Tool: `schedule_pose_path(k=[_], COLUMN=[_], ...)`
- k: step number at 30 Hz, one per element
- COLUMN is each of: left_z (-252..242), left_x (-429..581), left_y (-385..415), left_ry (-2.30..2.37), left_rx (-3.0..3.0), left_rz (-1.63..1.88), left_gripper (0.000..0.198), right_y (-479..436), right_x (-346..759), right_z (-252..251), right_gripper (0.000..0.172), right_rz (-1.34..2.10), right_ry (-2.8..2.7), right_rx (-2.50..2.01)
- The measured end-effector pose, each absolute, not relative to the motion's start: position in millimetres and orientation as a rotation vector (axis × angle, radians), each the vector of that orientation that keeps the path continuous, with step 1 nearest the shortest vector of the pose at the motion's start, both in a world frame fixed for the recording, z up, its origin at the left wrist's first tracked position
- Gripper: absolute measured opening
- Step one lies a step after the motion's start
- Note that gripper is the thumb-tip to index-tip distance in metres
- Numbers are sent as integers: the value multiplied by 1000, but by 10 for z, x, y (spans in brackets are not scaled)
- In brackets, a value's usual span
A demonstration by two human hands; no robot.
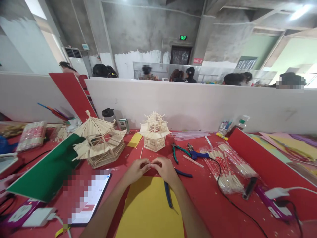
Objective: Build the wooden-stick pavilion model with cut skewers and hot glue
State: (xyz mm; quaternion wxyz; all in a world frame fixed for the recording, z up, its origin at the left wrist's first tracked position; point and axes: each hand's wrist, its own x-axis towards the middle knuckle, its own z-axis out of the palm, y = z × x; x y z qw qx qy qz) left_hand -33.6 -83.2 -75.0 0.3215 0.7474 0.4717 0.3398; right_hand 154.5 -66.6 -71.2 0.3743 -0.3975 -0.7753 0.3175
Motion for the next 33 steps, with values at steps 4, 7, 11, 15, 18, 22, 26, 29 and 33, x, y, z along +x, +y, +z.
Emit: schedule_pose_path(k=[4,7,11,15,18,22,26,29,33], left_z=[-780,-810,-887,-1042,-1138,-1156,-1117,-1126,-1167], left_x=[-257,-257,-429,-682,-800,-827,-769,-712,-657], left_y=[-862,-857,-787,-666,-581,-510,-469,-448,-431], left_ry=[1248,1267,1465,1592,1564,1502,1423,1429,1462], left_rx=[1980,2026,2184,2343,2320,2300,2340,2384,2485], left_rz=[896,934,961,687,614,652,687,724,741], left_gripper=[29,27,31,46,46,32,23,19,16], right_y=[-674,-663,-636,-619,-606,-575,-547,-530,-495], right_x=[1583,1609,1649,1688,1702,1711,1734,1755,1770], right_z=[-699,-711,-732,-742,-760,-803,-840,-861,-891], right_gripper=[12,13,14,13,13,14,13,13,15], right_rz=[743,682,596,547,520,492,505,558,572], right_ry=[-2022,-2052,-2040,-2029,-2030,-2019,-1983,-1946,-1937], right_rx=[-1031,-1065,-1152,-1175,-1171,-1170,-1163,-1149,-1108])
